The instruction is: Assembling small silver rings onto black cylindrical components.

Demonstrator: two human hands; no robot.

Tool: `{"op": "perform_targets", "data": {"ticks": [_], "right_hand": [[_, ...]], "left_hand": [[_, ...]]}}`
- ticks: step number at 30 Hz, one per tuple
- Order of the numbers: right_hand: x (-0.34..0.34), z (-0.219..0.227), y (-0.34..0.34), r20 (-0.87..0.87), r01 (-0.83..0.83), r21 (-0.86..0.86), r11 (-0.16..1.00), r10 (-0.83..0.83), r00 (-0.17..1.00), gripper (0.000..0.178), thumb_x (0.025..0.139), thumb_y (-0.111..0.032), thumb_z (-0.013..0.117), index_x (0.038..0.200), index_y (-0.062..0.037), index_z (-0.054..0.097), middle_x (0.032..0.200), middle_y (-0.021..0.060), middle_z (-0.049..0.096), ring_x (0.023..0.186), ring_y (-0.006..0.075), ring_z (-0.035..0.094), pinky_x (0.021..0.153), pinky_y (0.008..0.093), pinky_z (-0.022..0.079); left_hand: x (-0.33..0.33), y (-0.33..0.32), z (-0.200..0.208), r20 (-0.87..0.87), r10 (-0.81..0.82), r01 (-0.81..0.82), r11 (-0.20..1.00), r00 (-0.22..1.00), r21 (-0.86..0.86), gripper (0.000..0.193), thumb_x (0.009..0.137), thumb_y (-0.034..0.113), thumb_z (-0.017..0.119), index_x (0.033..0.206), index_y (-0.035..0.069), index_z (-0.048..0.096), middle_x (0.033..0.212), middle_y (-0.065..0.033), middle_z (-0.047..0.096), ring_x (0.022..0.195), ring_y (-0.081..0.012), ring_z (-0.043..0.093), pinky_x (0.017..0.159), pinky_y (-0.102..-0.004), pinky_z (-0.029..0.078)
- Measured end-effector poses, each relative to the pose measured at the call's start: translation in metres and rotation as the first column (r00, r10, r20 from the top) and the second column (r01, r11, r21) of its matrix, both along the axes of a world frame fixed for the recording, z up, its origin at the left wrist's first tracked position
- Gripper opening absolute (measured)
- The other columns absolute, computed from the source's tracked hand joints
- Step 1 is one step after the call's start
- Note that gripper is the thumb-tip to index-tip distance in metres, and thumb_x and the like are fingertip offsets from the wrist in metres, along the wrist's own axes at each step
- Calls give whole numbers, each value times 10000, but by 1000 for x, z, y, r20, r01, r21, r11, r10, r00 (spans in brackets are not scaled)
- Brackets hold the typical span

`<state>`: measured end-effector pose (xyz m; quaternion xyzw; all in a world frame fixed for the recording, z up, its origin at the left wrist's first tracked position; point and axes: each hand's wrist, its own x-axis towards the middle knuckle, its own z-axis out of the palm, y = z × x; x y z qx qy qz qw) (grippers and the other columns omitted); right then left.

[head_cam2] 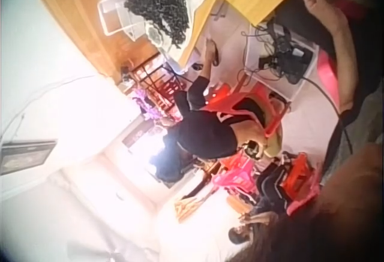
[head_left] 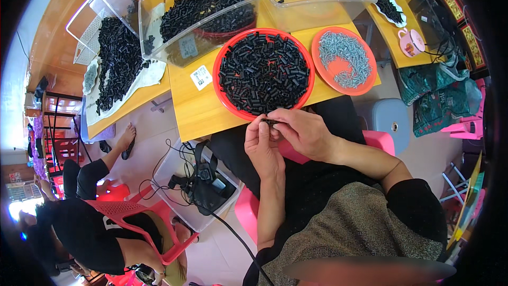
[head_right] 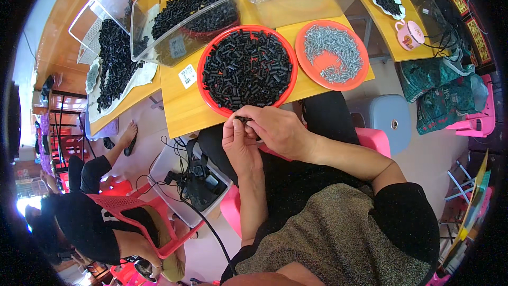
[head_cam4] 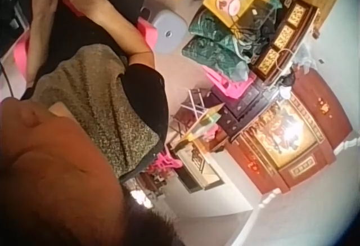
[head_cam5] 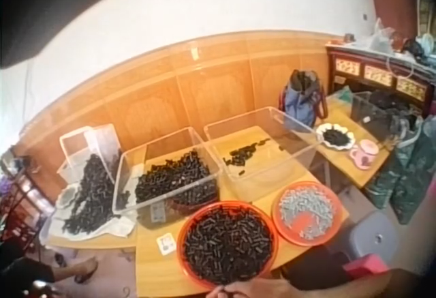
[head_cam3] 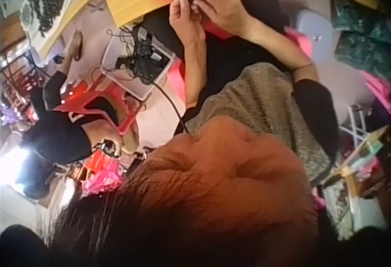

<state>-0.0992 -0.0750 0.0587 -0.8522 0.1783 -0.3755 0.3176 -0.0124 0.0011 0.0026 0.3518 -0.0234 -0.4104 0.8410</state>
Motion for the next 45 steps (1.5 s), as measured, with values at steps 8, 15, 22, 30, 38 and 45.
{"op": "perform_targets", "data": {"ticks": [8,15,22,30,38,45], "right_hand": [[0,-6,2,14,-8,79,997,7,1000,296,831,5,580,1120,-15,526,980,114,617,842,270,647,700,333,526],[0,0,4,12,-16,198,980,14,1000,291,836,-2,588,1117,-23,515,973,114,623,847,273,652,699,335,530],[-3,0,1,5,-33,64,997,33,999,268,836,-2,589,1094,-35,526,948,106,624,815,282,649,678,337,528],[-3,2,3,22,-42,146,988,40,999,270,838,11,581,1099,-30,522,928,112,620,793,272,654,657,342,528],[-9,3,-3,-1,-45,200,979,46,999,268,849,6,565,1107,-37,508,909,123,626,779,271,661,653,348,532],[-13,9,-5,-79,-44,183,982,59,995,289,826,3,593,1103,-37,523,937,124,627,826,284,650,693,346,525]], "left_hand": [[-1,0,4,246,66,-89,993,967,81,157,901,48,579,1042,-18,601,864,-61,642,678,-83,573,633,-194,473],[-8,0,9,414,157,-207,975,897,78,158,902,46,577,1040,-27,598,872,-64,642,678,-80,574,638,-187,478],[-4,1,7,235,100,-111,993,967,31,157,901,43,578,1040,-25,602,847,-62,638,678,-85,576,639,-192,482],[-4,3,13,370,96,-133,988,924,77,161,884,18,596,1037,-28,609,853,-48,637,698,-77,578,644,-197,483],[-4,3,10,392,-1,-25,998,920,61,169,884,-8,579,1052,-23,596,911,-57,638,743,-76,582,690,-203,494],[-6,0,13,233,8,2,999,972,-41,190,889,20,584,1075,-20,588,908,-68,640,727,-91,581,665,-210,475]]}}
